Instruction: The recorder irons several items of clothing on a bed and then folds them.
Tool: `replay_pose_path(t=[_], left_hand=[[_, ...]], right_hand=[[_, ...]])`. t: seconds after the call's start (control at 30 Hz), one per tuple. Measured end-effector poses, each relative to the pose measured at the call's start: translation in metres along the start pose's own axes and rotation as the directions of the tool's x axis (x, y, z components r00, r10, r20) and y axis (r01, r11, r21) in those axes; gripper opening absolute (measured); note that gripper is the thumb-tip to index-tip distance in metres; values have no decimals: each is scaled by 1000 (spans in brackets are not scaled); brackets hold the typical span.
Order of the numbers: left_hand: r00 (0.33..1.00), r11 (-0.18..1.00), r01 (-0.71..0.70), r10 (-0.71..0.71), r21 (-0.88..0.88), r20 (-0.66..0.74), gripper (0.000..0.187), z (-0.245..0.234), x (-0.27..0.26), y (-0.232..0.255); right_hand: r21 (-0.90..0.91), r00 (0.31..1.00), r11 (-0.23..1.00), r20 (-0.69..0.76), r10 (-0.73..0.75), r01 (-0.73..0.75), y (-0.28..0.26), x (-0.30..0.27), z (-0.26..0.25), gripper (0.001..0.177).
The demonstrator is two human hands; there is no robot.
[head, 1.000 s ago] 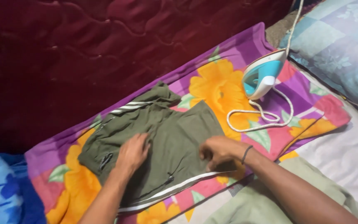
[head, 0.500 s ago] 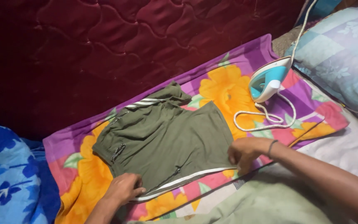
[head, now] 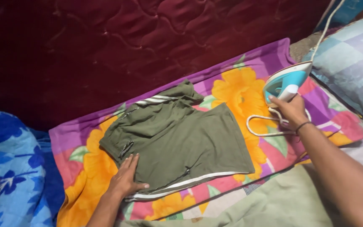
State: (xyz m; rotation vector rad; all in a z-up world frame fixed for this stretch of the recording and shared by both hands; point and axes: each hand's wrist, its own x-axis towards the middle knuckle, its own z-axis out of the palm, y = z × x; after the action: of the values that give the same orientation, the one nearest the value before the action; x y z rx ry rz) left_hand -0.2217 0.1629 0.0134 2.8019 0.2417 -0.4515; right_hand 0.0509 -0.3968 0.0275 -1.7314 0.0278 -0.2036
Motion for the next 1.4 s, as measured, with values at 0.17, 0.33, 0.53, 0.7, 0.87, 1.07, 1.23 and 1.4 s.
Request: replay_pose_path(t=[0.17,0.33,0.53,0.7,0.87,1.07,1.23,1.4], left_hand=[[998,998,55,-55,12,20,137,-12,-9,11],[997,997,74,-74,-8,26,137,-8,-6,4],[997,992,22,-31,-123,-74,131,19,-1,-12],[997,997,61,-63,-48,-48,116,43,-1,-6],[862,920,-361,266,-153,-432,71,98,31,-13],[922,858,-308,162,-410,-353,83,105,50,-16],[972,934,-182,123,-306,-203,86,81,38,0],[975,937,-170,114,-305,-191,84,92,50,-5]], right_hand=[[32,946,951,-95,310,-308,-18,19,23,33],[20,983,988,105,150,-153,-55,19,35,31],[61,825,957,525,212,-284,-125,-99,101,34],[58,730,915,624,279,-399,-125,-214,200,37],[-65,678,931,667,309,-360,-112,-285,281,37],[54,724,926,641,254,-373,-57,-271,322,42],[13,689,872,618,377,-489,-90,-275,324,40],[-44,669,868,618,412,-494,-81,-295,313,39]])
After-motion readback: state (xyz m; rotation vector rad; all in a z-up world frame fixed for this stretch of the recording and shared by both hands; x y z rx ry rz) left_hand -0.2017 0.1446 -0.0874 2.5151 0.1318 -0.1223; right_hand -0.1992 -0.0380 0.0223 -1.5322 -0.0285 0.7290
